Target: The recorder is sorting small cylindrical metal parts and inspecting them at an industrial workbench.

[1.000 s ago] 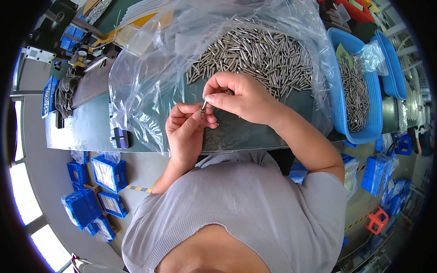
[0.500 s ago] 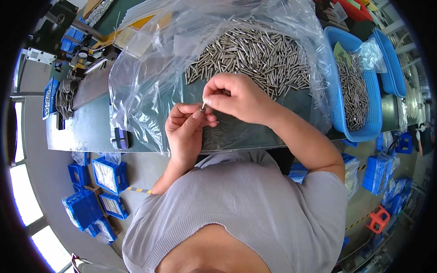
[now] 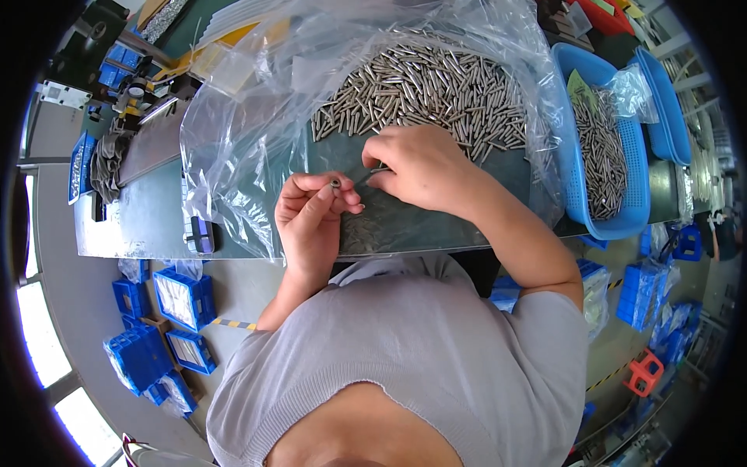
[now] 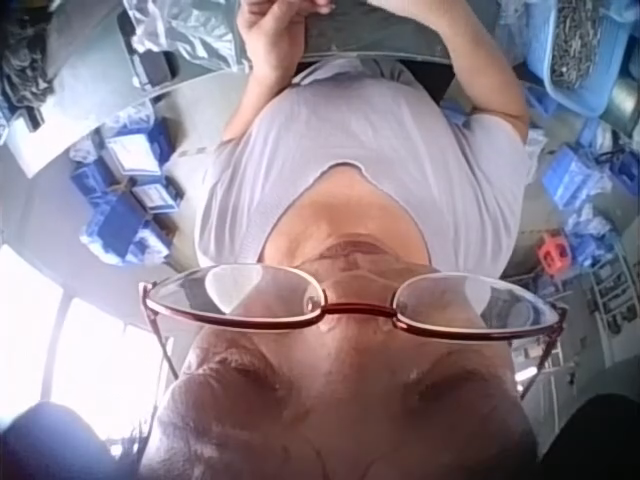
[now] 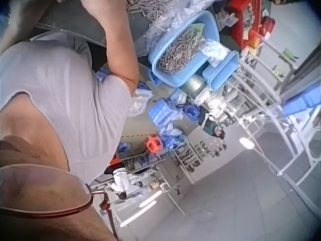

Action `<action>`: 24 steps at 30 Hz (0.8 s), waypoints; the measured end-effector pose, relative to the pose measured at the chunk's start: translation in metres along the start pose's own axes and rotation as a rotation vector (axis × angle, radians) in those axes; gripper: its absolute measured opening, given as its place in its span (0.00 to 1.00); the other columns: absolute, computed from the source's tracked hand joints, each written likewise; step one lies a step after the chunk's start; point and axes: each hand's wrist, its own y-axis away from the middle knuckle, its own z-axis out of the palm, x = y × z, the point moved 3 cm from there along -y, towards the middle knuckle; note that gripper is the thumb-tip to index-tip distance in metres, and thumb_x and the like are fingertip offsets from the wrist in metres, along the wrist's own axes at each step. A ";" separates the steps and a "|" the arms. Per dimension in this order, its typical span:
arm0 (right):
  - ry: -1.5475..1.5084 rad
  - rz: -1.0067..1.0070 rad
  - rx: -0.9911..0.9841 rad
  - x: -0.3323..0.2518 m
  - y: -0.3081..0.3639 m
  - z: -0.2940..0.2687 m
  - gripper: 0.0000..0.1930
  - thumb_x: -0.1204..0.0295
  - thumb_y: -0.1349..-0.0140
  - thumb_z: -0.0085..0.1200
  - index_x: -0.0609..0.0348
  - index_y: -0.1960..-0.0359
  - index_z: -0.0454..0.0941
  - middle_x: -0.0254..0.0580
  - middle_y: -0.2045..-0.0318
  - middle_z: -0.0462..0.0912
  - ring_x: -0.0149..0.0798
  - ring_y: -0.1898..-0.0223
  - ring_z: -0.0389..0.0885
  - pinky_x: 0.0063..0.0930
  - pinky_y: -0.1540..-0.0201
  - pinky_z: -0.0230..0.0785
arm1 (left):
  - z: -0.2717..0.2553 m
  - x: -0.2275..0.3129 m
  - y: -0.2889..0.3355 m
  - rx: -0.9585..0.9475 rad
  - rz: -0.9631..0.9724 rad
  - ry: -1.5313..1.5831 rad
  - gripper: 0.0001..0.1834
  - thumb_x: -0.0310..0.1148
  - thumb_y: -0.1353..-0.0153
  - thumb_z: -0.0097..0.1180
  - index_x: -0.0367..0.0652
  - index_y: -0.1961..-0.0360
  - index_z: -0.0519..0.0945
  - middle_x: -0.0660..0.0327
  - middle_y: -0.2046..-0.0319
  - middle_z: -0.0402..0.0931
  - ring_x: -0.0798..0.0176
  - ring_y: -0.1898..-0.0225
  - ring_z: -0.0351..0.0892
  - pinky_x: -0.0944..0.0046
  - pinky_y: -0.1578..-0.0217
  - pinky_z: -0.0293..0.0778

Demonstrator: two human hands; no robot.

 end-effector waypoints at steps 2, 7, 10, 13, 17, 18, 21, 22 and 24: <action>0.045 0.020 -0.011 -0.003 -0.001 0.008 0.08 0.74 0.54 0.59 0.58 0.72 0.75 0.40 0.74 0.77 0.43 0.75 0.77 0.32 0.74 0.68 | -0.001 0.000 0.000 -0.004 -0.003 -0.005 0.02 0.20 0.38 0.47 0.33 0.64 0.72 0.48 0.64 0.77 0.59 0.67 0.80 0.61 0.64 0.80; -0.315 0.160 0.037 0.002 -0.006 0.003 0.04 0.76 0.47 0.56 0.59 0.70 0.75 0.35 0.73 0.78 0.32 0.74 0.77 0.25 0.73 0.68 | -0.001 0.000 0.001 -0.021 -0.001 -0.005 0.03 0.19 0.38 0.47 0.33 0.64 0.71 0.48 0.64 0.77 0.59 0.67 0.80 0.61 0.64 0.80; -0.740 0.215 0.044 0.007 -0.004 -0.002 0.05 0.73 0.41 0.54 0.62 0.67 0.75 0.29 0.74 0.76 0.21 0.70 0.74 0.17 0.70 0.65 | 0.000 0.000 0.001 -0.034 -0.015 -0.035 0.03 0.19 0.38 0.47 0.33 0.64 0.71 0.48 0.63 0.77 0.59 0.66 0.80 0.61 0.64 0.80; -0.966 0.247 -0.032 0.002 -0.004 -0.003 0.05 0.73 0.40 0.53 0.63 0.66 0.75 0.31 0.74 0.79 0.20 0.72 0.74 0.16 0.70 0.67 | 0.001 0.000 0.001 -0.035 -0.023 -0.068 0.03 0.20 0.38 0.47 0.32 0.63 0.71 0.48 0.63 0.77 0.59 0.66 0.80 0.61 0.64 0.80; -0.924 0.202 -0.022 -0.007 -0.004 0.000 0.05 0.72 0.40 0.54 0.60 0.67 0.75 0.28 0.75 0.76 0.18 0.73 0.70 0.14 0.71 0.62 | 0.000 0.000 0.002 -0.024 -0.028 -0.068 0.04 0.20 0.37 0.47 0.32 0.62 0.71 0.48 0.64 0.78 0.59 0.66 0.80 0.61 0.63 0.80; -0.887 0.198 -0.014 -0.007 -0.003 -0.001 0.04 0.73 0.40 0.54 0.60 0.67 0.76 0.27 0.75 0.76 0.18 0.73 0.70 0.14 0.72 0.62 | 0.000 0.000 0.002 -0.024 -0.023 -0.067 0.04 0.20 0.37 0.47 0.32 0.62 0.71 0.48 0.64 0.78 0.59 0.66 0.81 0.61 0.63 0.80; -0.875 0.208 -0.015 -0.008 -0.003 0.000 0.03 0.74 0.41 0.55 0.60 0.67 0.76 0.28 0.75 0.76 0.19 0.74 0.70 0.14 0.72 0.63 | 0.000 0.000 0.002 -0.030 -0.015 -0.066 0.04 0.20 0.37 0.47 0.32 0.62 0.71 0.48 0.64 0.78 0.59 0.66 0.81 0.61 0.63 0.80; -0.900 0.223 -0.023 -0.009 -0.003 0.001 0.03 0.75 0.42 0.55 0.61 0.68 0.76 0.29 0.75 0.76 0.20 0.73 0.71 0.15 0.71 0.63 | 0.000 0.000 0.002 -0.031 -0.017 -0.067 0.04 0.20 0.37 0.47 0.32 0.62 0.71 0.48 0.64 0.78 0.59 0.66 0.81 0.61 0.63 0.80; -0.810 0.158 0.003 -0.008 -0.004 0.007 0.03 0.76 0.43 0.56 0.61 0.69 0.77 0.30 0.74 0.76 0.21 0.73 0.71 0.16 0.70 0.64 | -0.001 0.000 0.002 -0.039 -0.019 -0.069 0.04 0.19 0.37 0.46 0.32 0.62 0.71 0.49 0.65 0.78 0.58 0.66 0.81 0.61 0.63 0.79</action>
